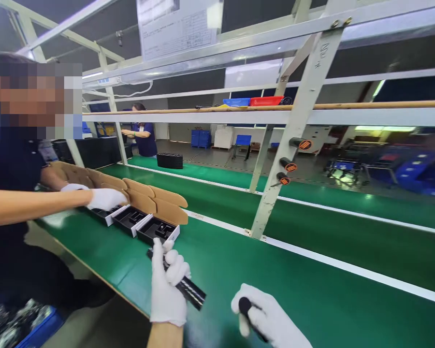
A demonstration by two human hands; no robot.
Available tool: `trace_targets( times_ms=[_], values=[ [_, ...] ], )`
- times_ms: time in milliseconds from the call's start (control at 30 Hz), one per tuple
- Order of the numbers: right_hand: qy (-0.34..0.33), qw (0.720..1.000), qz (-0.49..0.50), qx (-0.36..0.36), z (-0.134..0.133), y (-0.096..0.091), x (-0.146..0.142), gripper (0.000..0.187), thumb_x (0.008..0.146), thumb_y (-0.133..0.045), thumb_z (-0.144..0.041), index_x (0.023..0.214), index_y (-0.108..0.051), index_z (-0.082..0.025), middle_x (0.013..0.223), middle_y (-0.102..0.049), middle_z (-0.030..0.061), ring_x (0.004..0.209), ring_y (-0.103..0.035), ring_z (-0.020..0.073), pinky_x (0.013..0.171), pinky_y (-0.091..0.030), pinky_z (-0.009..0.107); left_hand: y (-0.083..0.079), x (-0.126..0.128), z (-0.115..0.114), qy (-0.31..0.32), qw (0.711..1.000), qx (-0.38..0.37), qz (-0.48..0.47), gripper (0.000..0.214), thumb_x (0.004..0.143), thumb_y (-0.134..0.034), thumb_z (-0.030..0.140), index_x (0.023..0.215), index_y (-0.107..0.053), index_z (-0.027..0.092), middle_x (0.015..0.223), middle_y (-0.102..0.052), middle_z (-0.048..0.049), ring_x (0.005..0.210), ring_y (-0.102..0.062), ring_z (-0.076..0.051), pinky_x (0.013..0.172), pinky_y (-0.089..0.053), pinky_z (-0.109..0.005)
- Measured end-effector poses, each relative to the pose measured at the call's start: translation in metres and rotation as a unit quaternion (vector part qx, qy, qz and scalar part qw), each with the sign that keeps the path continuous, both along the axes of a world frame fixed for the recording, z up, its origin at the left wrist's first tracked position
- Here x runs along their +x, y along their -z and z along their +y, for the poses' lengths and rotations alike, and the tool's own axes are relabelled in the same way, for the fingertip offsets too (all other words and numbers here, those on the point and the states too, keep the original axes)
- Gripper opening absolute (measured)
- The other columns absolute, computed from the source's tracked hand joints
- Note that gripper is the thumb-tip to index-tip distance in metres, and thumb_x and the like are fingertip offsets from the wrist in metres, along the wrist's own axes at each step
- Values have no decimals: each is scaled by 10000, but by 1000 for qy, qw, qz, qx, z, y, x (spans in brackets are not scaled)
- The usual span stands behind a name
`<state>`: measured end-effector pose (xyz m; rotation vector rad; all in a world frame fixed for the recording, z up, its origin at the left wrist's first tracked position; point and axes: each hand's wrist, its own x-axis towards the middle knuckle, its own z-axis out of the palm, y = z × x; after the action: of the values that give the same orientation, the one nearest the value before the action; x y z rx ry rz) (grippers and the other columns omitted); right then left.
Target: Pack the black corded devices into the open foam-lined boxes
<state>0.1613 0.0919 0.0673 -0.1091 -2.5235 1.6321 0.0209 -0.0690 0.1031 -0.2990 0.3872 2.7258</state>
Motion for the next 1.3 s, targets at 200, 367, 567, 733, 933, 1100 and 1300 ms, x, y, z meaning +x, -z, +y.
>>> trace_targets(
  times_ms=[200, 367, 567, 733, 933, 1100, 1300],
  values=[
    [180, 925, 62, -330, 86, -43, -15, 508, 875, -502, -690, 775, -568, -197, 462, -259, -103, 383, -150, 71, 367, -216, 200, 12, -18, -21, -44, 999, -7, 5, 250, 947, -587, 386, 832, -586, 164, 521, -413, 123, 289, -294, 18, 300, -300, -128],
    [138, 897, 141, -395, 145, -102, -54, 405, 989, -397, -483, 778, -560, -179, 550, -328, -84, 374, -91, 52, 329, -220, 159, 34, -14, -13, 24, 1000, 5, -9, 254, 965, -550, 380, 860, -611, 157, 524, -434, 107, 283, -318, 12, 276, -298, -118],
    [134, 891, 155, -404, 171, -134, -84, 476, 1033, -227, -412, 772, -550, -178, 583, -394, -54, 361, -154, 57, 327, -229, 148, 48, -19, -11, 41, 999, 16, 7, 286, 996, -479, 362, 860, -614, 149, 525, -457, 91, 292, -366, 0, 278, -324, -118],
    [142, 881, 143, -428, 177, -129, -84, 536, 1037, -180, -435, 866, -603, -154, 643, -492, -14, 373, -245, 64, 324, -271, 157, 45, -20, -13, 43, 999, 10, -2, 290, 997, -474, 363, 845, -608, 155, 518, -460, 90, 285, -363, -5, 272, -327, -117],
    [235, 873, 81, -420, 176, -121, -75, 559, 989, -288, -623, 825, -567, -168, 551, -501, -13, 326, -287, 63, 258, -250, 162, 42, -18, -8, 52, 999, 1, -13, 271, 983, -511, 364, 839, -606, 155, 519, -455, 95, 280, -352, 2, 260, -310, -114],
    [267, 872, 64, -406, 174, -130, -71, 435, 995, -405, -545, 798, -519, -174, 520, -472, -37, 307, -280, 35, 237, -235, 127, 44, -15, -4, 66, 998, 1, -11, 262, 972, -532, 370, 831, -605, 162, 529, -454, 94, 283, -355, 1, 261, -316, -117],
    [249, 882, 82, -391, 177, -135, -75, 322, 1001, -382, -357, 744, -488, -194, 519, -429, -48, 321, -254, 40, 235, -212, 124, 46, -11, -2, 81, 996, 4, -23, 259, 977, -524, 356, 827, -602, 160, 538, -458, 93, 280, -351, 4, 264, -316, -115]
  ],
)
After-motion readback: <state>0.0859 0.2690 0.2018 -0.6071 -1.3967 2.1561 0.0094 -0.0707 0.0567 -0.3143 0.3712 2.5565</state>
